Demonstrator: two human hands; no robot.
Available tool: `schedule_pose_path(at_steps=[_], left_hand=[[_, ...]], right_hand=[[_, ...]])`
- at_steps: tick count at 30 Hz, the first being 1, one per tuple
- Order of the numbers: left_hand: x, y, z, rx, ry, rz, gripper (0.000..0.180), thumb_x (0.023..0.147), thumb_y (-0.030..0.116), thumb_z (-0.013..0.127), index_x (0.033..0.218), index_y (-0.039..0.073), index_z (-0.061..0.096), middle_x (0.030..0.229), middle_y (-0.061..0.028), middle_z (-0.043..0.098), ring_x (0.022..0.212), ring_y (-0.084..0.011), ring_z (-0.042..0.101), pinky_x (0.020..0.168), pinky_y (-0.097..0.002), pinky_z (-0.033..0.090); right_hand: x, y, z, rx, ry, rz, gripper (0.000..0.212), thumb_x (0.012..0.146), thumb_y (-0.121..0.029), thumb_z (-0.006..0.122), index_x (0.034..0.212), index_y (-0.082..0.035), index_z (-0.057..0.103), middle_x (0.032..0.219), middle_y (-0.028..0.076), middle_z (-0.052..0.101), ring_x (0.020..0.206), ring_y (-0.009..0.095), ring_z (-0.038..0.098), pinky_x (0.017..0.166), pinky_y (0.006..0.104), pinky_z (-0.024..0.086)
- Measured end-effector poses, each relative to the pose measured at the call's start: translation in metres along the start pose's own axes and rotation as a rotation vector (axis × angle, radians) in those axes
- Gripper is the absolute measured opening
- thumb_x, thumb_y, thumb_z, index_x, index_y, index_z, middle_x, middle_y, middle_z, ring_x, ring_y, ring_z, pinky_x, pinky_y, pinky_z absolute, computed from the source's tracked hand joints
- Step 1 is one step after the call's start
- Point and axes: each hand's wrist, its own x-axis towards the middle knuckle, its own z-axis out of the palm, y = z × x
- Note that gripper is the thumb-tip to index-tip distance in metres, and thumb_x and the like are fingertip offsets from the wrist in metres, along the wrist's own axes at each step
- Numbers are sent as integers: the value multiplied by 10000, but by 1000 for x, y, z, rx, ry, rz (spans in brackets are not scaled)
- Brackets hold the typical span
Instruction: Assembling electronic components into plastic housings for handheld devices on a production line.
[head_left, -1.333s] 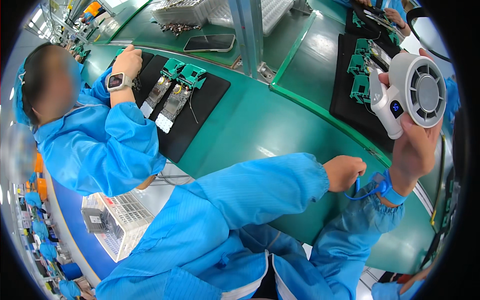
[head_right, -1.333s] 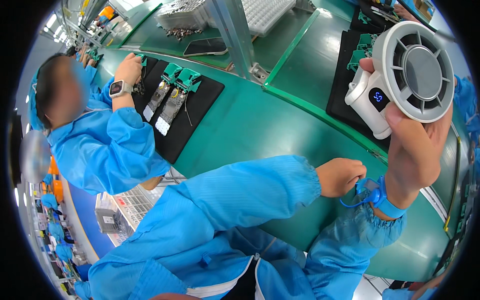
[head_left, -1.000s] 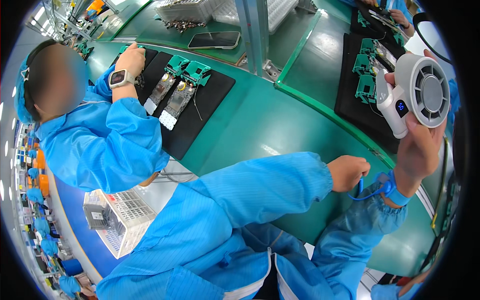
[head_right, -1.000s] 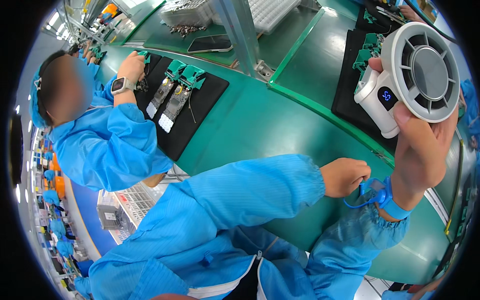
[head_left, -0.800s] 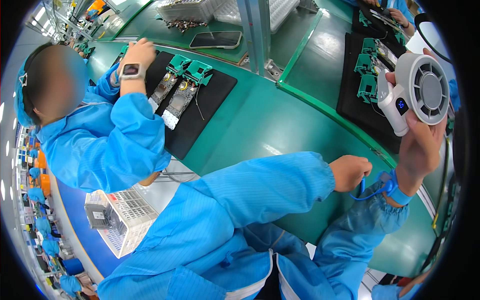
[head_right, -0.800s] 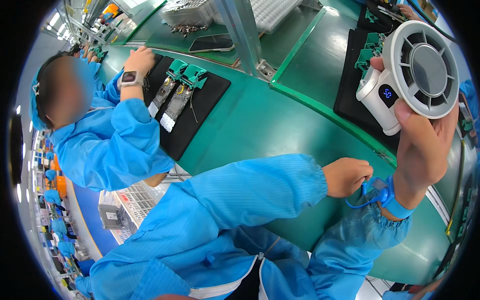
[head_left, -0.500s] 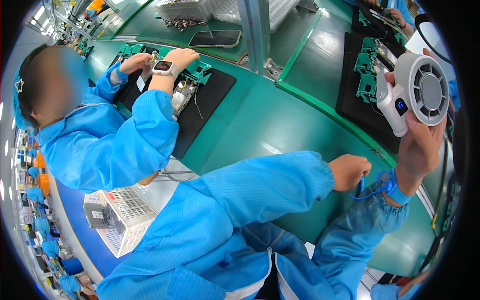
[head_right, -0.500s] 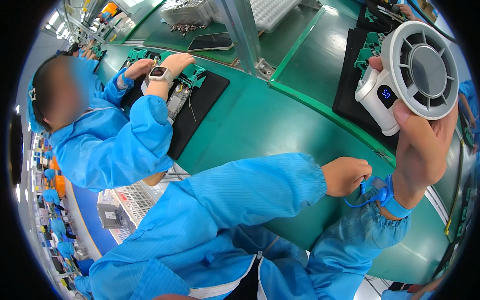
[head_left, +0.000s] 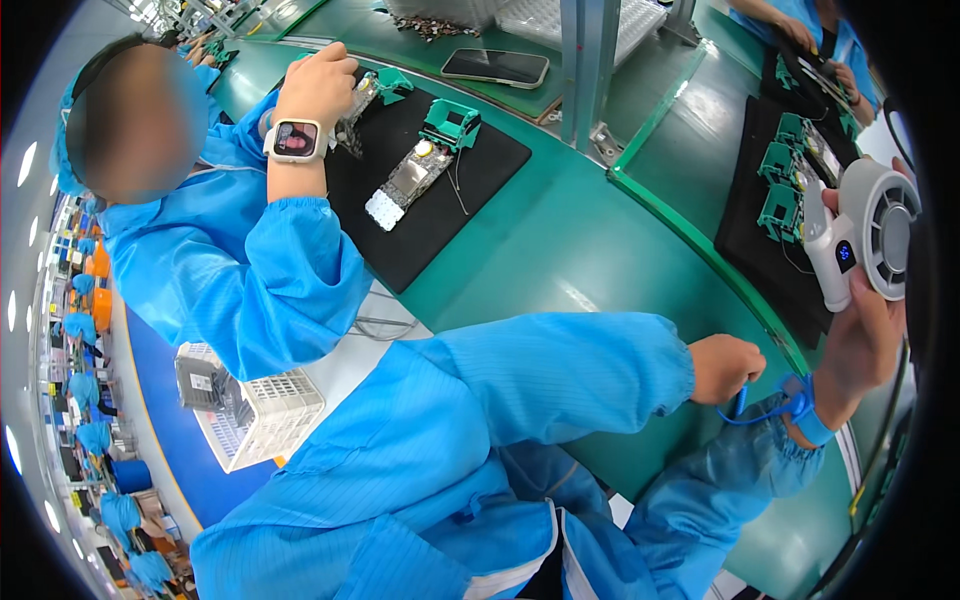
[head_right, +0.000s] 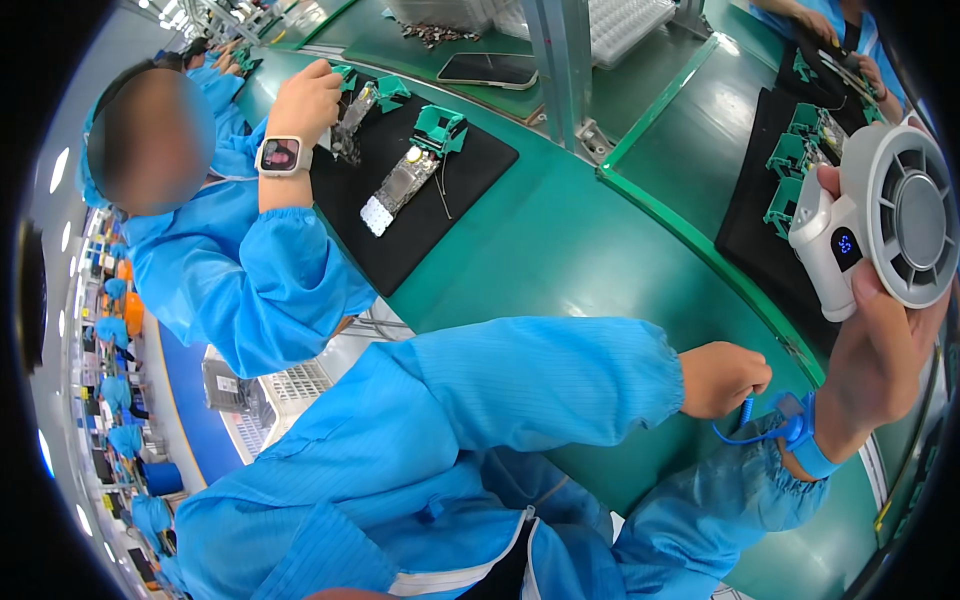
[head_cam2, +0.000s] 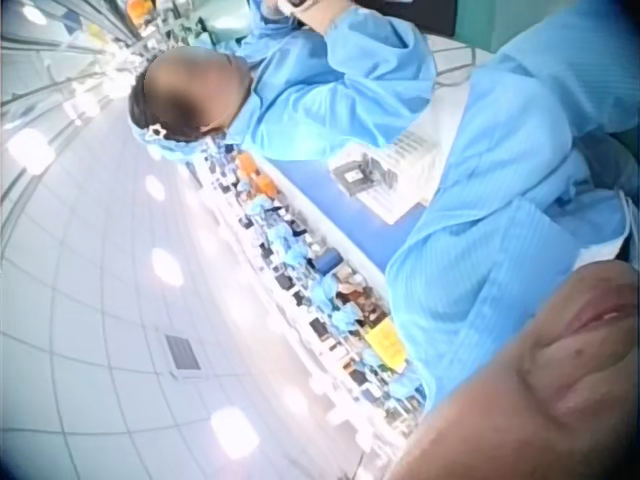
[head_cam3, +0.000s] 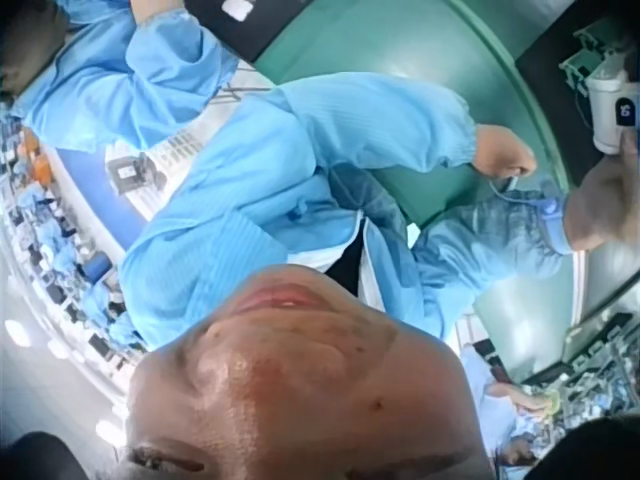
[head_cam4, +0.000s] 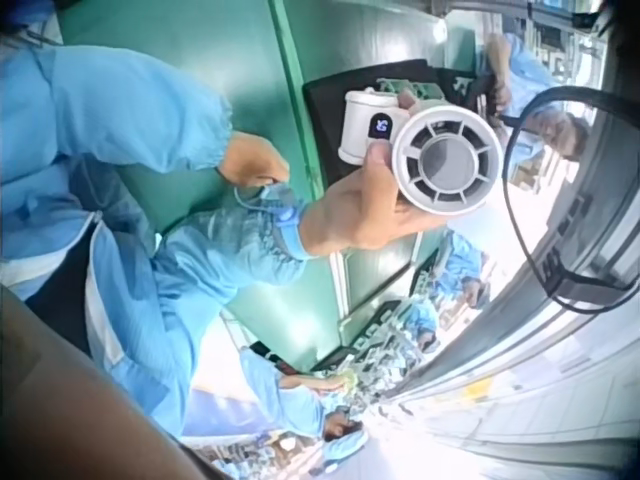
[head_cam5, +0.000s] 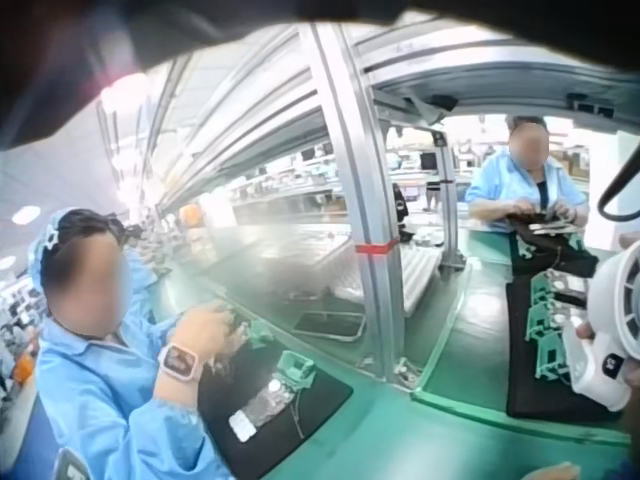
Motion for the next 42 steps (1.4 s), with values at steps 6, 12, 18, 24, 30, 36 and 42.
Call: schedule_pose_path(at_steps=[6,12,18,24,30,36,42], left_hand=[[1,2,1,-11,-17,-11,123,841,-17,563,946,47,575,935,-150,600,872,-371,608,736,-463,487],[1,6,-5,-9,-36,-13,134,833,-30,562,944,43,579,923,-148,601,862,-373,610,728,-462,488],[-1,0,-2,11,-13,2,122,833,-14,579,941,42,578,907,-152,594,856,-376,607,730,-461,490],[2,-7,7,-1,3,11,90,844,22,559,932,28,576,907,-179,589,905,-403,595,773,-487,488],[5,-18,15,0,49,187,271,813,49,603,1084,36,600,971,-195,627,951,-407,607,809,-467,518],[-4,7,-9,64,105,164,139,871,37,542,1004,27,579,902,-213,582,856,-438,577,750,-504,492],[0,10,-11,55,6,53,99,942,69,523,1021,43,576,935,-217,598,883,-436,587,750,-500,480]], right_hand=[[-8,21,-30,109,111,8,430,864,-37,596,1279,69,564,1253,260,604,1173,327,592,1092,387,374],[-9,21,-24,-814,-25,-702,271,841,186,643,1026,-10,676,1129,282,642,999,374,658,888,424,522],[8,-2,21,-62,-36,-49,820,731,-219,586,1463,81,369,1377,264,524,1223,411,590,1124,461,378],[11,0,12,-136,-124,-87,771,730,-185,585,1424,99,408,1274,297,593,1191,416,612,1109,468,404],[10,6,-2,27,-108,-135,672,725,-140,572,1338,115,472,1256,280,611,1167,399,614,1071,426,418],[8,-17,42,230,223,93,834,581,-44,724,1368,41,461,1159,118,620,1061,205,615,955,304,466],[13,-18,34,239,99,34,787,579,-45,711,1331,26,488,1176,93,596,1073,177,591,953,282,451]])
